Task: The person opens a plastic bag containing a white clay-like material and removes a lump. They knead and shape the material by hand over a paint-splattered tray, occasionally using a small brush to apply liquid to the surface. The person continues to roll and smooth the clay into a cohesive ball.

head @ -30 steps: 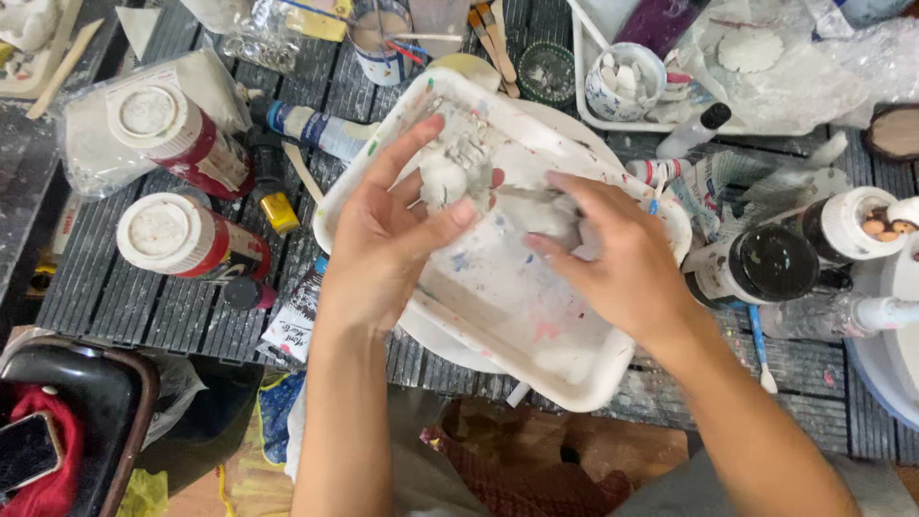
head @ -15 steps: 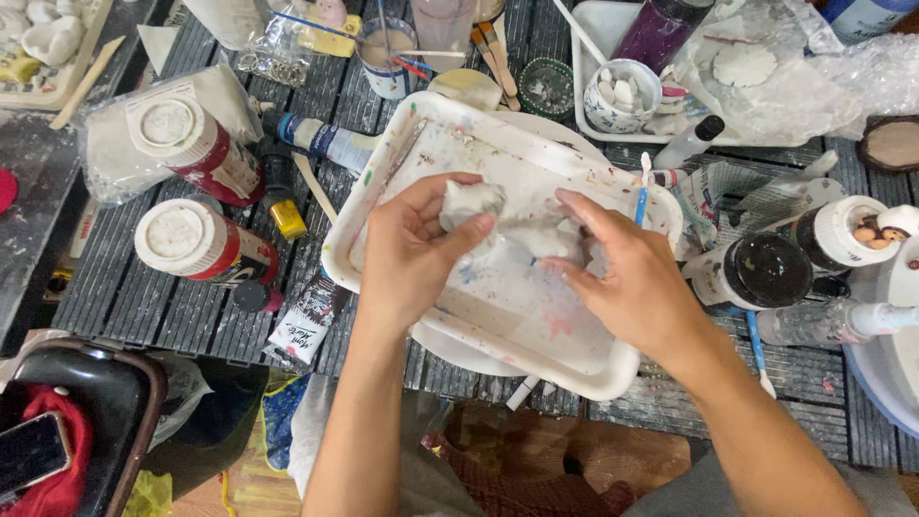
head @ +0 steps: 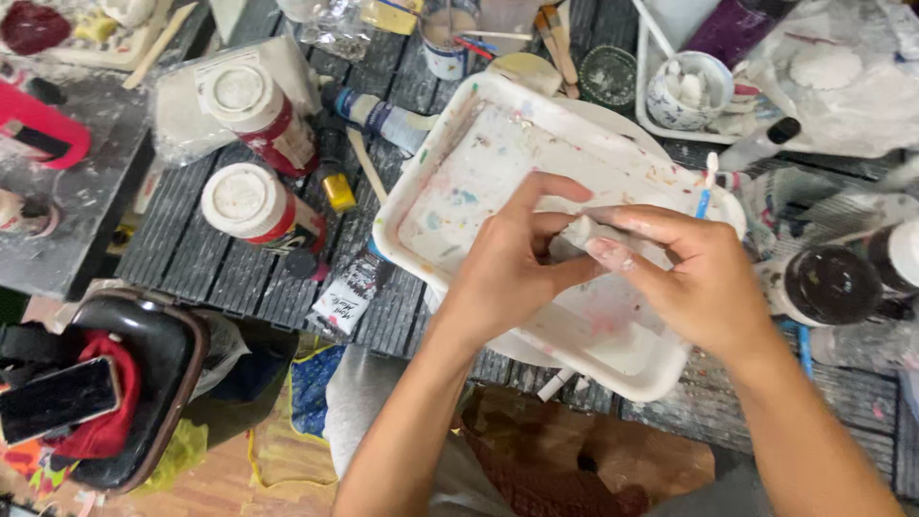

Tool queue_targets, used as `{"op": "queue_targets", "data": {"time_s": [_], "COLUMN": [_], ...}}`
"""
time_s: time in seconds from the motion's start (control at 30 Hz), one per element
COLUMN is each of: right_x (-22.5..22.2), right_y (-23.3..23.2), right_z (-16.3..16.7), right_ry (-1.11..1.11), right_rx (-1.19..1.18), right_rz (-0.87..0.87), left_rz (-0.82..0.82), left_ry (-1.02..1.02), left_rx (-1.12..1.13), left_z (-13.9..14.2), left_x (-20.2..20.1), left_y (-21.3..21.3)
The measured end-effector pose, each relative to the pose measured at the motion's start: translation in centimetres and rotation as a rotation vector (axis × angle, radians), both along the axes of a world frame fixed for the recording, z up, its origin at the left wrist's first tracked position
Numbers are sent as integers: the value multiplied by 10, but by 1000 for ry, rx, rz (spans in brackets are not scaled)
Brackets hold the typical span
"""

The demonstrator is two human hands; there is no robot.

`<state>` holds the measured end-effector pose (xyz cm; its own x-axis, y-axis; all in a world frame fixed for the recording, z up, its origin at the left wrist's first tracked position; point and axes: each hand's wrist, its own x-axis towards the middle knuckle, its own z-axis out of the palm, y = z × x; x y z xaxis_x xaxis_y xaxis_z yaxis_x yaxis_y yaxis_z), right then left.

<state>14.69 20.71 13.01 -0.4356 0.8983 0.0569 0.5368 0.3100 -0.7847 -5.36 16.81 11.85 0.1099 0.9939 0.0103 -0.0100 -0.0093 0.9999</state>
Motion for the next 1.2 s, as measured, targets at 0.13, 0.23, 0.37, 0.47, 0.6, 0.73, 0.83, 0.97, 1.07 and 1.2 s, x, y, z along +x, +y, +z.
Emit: {"op": "queue_targets", "data": {"time_s": [0.13, 0.23, 0.37, 0.47, 0.6, 0.73, 0.83, 0.97, 1.07, 1.2], "right_x": [1, -3, -7, -7, -9, -7, 2, 14, 19, 18], "right_y": [-6, -6, -3, 0, 1, 5, 11, 18, 17, 16], "right_z": [5, 6, 8, 17, 25, 18, 7, -10, -18, -22], "right_ry": [-7, -85, 166, 190, -32, 33, 354, 506, 551, 513], "right_rx": [302, 308, 74, 94, 164, 154, -118, -382, -408, -404], "right_rz": [105, 0, -117, -9, 6, 23, 119, 49, 0, -36], "left_rz": [13, -15, 24, 39, 14, 38, 6, -42, -37, -34], "left_ry": [-23, -130, -215, -168, 7, 27, -159, -280, -317, -335], "left_rx": [7, -56, -94, -32, 41, -15, -17, -45, -66, -72], "left_z": [3, -4, -17, -20, -15, -14, -18, -26, -31, -36], "left_x": [-2, -2, -3, -11, -16, -13, -15, -18, -16, -15], "left_y": [0, 1, 10, 10, 9, 9, 8, 5, 3, 2]}}
